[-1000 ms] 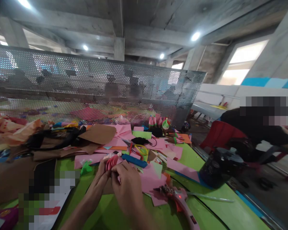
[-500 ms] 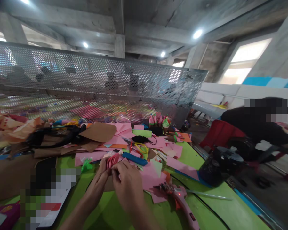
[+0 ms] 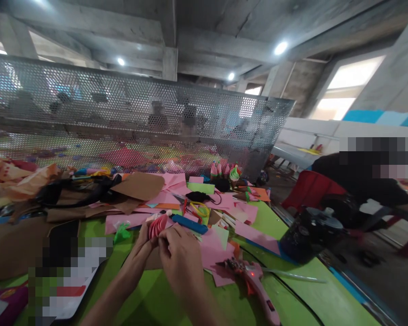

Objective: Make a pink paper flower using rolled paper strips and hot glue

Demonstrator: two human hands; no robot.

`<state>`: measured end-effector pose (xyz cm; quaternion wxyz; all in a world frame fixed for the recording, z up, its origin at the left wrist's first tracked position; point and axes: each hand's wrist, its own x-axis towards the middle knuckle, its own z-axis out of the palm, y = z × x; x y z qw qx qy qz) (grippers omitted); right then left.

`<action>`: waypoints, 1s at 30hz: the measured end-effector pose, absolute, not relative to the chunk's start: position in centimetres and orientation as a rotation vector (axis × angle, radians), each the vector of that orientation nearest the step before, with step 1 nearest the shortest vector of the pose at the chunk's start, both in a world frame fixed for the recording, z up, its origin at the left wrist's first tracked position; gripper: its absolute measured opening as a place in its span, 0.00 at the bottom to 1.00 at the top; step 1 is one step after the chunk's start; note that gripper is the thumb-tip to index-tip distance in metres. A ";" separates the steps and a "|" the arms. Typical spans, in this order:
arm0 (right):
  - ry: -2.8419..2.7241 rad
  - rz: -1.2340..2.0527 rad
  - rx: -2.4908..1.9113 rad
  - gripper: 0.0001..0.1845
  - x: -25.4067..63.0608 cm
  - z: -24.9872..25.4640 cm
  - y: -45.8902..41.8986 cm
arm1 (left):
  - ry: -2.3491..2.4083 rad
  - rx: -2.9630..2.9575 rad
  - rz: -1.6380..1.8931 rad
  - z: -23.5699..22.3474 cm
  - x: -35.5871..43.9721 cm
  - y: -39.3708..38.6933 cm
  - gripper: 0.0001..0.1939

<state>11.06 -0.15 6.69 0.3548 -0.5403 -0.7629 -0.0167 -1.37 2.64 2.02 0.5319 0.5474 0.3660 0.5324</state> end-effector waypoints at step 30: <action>-2.063 -0.077 -1.310 0.07 11.7 6.6 0.2 | 0.719 1.294 1.186 2.7 -2.2 2.6 0.28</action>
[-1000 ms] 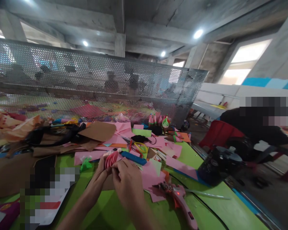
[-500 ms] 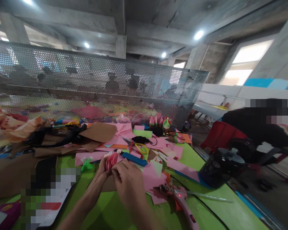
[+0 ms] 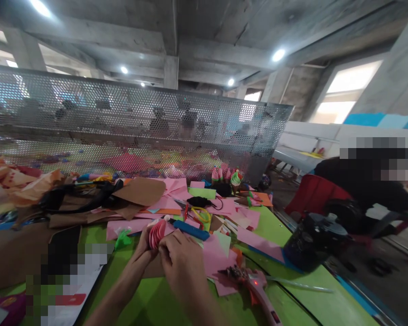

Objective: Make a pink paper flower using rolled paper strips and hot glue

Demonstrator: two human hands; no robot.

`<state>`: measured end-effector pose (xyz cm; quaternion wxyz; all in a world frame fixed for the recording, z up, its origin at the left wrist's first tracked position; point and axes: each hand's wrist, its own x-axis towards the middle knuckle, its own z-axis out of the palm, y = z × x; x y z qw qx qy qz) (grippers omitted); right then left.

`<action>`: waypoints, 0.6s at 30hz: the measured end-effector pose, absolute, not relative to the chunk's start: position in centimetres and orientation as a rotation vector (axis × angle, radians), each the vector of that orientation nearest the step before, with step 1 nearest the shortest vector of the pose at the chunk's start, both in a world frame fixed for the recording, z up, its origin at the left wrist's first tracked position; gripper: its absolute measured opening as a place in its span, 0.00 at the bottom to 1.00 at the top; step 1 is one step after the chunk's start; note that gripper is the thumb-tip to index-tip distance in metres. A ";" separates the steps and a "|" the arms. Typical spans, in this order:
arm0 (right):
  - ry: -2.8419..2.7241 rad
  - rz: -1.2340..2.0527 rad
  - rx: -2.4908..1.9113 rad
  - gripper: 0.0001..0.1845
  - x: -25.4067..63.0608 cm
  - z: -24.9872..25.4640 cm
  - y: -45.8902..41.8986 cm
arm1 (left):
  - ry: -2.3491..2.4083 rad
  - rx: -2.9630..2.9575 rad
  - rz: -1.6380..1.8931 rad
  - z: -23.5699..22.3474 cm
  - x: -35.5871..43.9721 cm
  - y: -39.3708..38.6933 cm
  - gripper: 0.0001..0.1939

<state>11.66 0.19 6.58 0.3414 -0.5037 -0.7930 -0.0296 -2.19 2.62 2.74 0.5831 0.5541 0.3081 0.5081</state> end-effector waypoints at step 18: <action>-1.944 0.071 -1.249 0.07 12.2 6.7 0.3 | 0.741 1.259 1.209 2.2 -2.1 3.0 0.30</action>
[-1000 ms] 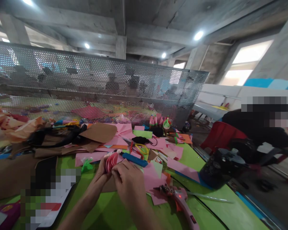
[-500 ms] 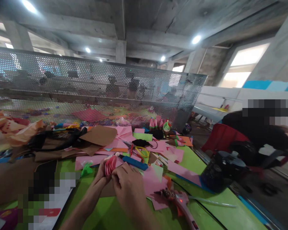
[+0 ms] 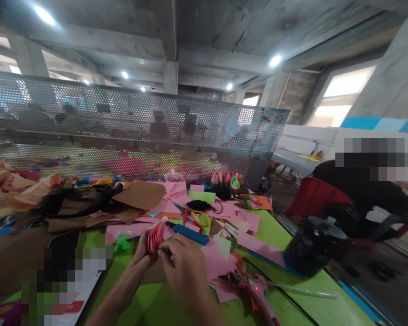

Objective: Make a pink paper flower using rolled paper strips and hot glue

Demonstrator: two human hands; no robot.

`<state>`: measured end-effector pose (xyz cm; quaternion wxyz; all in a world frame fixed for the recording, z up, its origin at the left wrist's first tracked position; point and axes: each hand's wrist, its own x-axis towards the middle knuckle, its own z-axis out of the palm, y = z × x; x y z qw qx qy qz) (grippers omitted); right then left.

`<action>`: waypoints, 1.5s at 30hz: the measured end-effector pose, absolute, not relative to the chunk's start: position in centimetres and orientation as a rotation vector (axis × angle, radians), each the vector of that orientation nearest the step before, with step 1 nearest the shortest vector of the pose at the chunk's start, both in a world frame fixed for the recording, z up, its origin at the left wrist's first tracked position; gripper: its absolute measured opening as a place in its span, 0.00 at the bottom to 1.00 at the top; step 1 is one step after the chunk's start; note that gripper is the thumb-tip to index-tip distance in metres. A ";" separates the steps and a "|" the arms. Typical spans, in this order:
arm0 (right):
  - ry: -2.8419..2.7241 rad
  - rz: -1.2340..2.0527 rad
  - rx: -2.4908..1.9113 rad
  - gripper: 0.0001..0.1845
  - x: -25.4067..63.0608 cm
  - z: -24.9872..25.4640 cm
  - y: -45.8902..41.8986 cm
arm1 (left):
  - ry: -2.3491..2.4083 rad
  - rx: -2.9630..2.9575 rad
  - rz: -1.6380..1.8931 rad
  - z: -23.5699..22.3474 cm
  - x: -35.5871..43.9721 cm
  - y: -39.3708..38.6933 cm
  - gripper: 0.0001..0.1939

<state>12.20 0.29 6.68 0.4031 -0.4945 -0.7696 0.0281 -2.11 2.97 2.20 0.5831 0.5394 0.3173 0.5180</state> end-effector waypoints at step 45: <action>-1.909 -0.334 -1.277 0.08 11.5 5.5 0.5 | 0.746 1.438 1.399 0.4 -0.1 3.6 0.20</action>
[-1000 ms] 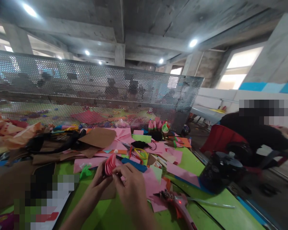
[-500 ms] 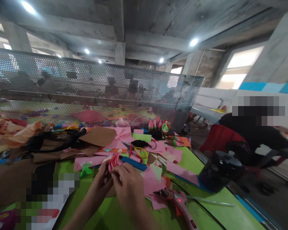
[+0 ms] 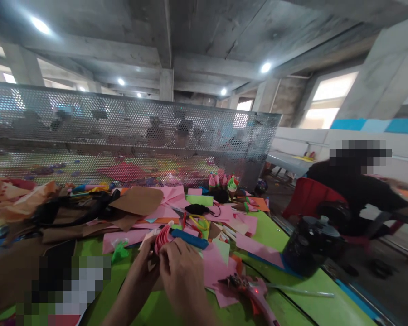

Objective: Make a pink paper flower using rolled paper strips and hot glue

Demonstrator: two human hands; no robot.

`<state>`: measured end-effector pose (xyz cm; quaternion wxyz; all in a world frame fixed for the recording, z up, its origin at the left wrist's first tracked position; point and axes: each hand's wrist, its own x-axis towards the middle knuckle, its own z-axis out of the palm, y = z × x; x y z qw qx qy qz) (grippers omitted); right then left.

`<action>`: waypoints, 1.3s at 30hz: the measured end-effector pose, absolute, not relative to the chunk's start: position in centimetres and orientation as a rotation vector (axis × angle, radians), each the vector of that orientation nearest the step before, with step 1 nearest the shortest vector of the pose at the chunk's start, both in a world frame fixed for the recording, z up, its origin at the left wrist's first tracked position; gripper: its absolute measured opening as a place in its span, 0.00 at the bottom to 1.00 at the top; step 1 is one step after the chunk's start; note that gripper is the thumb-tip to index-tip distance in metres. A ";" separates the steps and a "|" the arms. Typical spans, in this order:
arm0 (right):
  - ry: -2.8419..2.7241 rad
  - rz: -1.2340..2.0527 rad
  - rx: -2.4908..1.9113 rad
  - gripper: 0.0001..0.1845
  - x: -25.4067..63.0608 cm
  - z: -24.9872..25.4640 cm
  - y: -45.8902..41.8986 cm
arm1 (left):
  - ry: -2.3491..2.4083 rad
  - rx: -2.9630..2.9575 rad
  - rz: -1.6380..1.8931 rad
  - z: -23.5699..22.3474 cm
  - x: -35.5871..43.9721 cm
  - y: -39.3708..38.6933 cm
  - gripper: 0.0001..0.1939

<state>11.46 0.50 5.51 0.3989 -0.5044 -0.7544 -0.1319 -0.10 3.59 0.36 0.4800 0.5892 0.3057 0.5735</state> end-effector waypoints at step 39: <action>-1.893 -0.061 -1.232 0.08 11.2 5.7 0.2 | 0.949 1.438 1.451 1.4 -1.1 3.7 0.20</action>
